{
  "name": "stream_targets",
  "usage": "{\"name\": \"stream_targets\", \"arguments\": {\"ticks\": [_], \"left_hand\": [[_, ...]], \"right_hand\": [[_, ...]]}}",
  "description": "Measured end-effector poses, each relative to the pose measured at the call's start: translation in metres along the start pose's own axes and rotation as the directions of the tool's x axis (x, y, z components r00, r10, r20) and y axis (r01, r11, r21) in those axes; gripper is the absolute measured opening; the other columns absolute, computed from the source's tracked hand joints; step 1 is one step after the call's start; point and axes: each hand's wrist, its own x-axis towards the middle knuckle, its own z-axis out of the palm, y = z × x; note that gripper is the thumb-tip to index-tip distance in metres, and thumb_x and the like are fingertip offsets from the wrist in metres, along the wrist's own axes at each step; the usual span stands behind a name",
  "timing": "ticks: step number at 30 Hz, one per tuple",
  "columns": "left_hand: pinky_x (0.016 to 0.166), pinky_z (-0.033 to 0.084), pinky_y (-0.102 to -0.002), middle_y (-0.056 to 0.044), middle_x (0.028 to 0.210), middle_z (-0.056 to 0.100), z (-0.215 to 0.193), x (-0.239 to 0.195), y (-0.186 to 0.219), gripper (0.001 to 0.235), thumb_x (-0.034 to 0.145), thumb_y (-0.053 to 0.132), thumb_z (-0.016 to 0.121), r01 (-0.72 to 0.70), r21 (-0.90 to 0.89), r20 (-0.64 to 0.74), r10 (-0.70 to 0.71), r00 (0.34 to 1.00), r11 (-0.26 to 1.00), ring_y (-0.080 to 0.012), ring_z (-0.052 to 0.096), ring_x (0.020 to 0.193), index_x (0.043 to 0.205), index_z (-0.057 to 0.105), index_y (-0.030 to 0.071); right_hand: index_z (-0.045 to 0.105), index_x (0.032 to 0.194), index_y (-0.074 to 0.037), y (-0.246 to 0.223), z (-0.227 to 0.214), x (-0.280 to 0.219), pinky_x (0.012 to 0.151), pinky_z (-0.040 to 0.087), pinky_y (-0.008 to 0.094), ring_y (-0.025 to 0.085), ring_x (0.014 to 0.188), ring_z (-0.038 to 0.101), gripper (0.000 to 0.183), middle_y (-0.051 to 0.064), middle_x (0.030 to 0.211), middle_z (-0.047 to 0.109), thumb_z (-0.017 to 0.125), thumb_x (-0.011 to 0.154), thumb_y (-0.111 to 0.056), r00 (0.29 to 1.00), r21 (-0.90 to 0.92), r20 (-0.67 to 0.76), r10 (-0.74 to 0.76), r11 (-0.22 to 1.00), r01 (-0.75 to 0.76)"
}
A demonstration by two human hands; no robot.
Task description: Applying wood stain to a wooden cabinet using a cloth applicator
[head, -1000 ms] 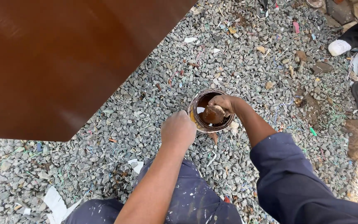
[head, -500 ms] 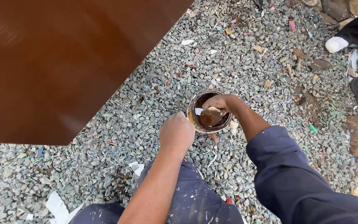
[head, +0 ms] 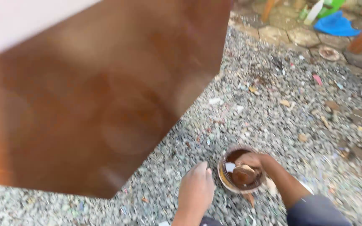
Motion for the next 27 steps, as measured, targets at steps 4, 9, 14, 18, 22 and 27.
{"name": "stream_targets", "arguments": {"ticks": [4,9,14,18,22,27], "left_hand": [[0.095,0.058,-0.044,-0.006,0.124,0.075,-0.078,-0.007,0.010,0.033,0.102,0.023,0.049,-0.217,0.053,-0.203,0.223,0.953,0.975,-0.0255,0.073,0.107,0.126,0.070,0.012],[0.100,0.056,-0.040,-0.014,0.117,0.076,-0.226,-0.051,0.102,0.021,0.099,0.009,0.065,-0.535,0.639,-0.540,0.817,0.201,0.553,-0.0275,0.074,0.106,0.115,0.075,0.000],[0.068,0.038,-0.047,-0.011,0.093,0.051,-0.322,-0.038,0.177,0.018,0.104,0.026,0.049,-0.089,0.527,-0.554,0.421,0.718,0.845,-0.0333,0.049,0.081,0.097,0.051,0.010],[0.085,0.047,-0.033,0.001,0.097,0.080,-0.340,-0.042,0.218,0.031,0.095,0.037,0.054,0.319,0.282,-0.487,-0.152,0.860,0.905,-0.0192,0.067,0.092,0.105,0.083,0.030],[0.083,0.050,-0.031,0.004,0.102,0.082,-0.345,-0.043,0.222,0.031,0.098,0.036,0.056,0.383,0.238,-0.473,-0.238,0.848,0.893,-0.0161,0.072,0.090,0.111,0.084,0.031],[0.068,0.038,-0.035,-0.006,0.063,0.040,-0.340,-0.026,0.198,0.041,0.102,0.037,0.047,0.260,0.439,-0.437,-0.048,0.898,0.860,-0.0231,0.043,0.067,0.066,0.038,0.017]], "right_hand": [[0.065,0.120,-0.003,-0.073,-0.006,-0.044,0.076,0.056,0.043,0.036,0.093,0.060,0.043,0.030,0.124,0.065,0.058,0.081,-0.019,0.974,0.766,-0.141,-0.176,0.604,0.220],[0.062,0.074,-0.001,-0.238,-0.030,-0.132,0.045,0.047,0.015,0.007,0.046,0.049,0.009,0.019,0.117,0.065,0.069,0.070,0.002,0.411,0.579,-0.757,-0.508,-0.230,0.782],[0.054,0.134,0.005,-0.321,-0.059,-0.170,0.047,0.048,0.018,0.013,0.072,0.059,0.052,0.013,0.109,0.059,0.072,0.087,-0.010,0.274,0.330,-0.936,-0.223,-0.277,0.902],[0.071,0.110,-0.006,-0.382,-0.046,-0.181,0.083,0.052,0.029,0.018,0.093,0.064,0.025,0.007,0.104,0.068,0.075,0.086,-0.010,-0.277,-0.315,-0.948,-0.158,0.327,0.891],[0.070,0.107,-0.004,-0.398,-0.058,-0.184,0.084,0.050,0.032,0.022,0.090,0.062,0.017,0.007,0.099,0.064,0.063,0.092,-0.002,-0.453,-0.427,-0.890,-0.047,0.430,0.795],[0.056,0.095,-0.003,-0.411,-0.054,-0.178,0.074,0.046,0.041,0.028,0.077,0.052,0.004,0.010,0.088,0.052,0.059,0.092,-0.001,-0.573,-0.570,-0.806,-0.149,0.456,0.683]]}}
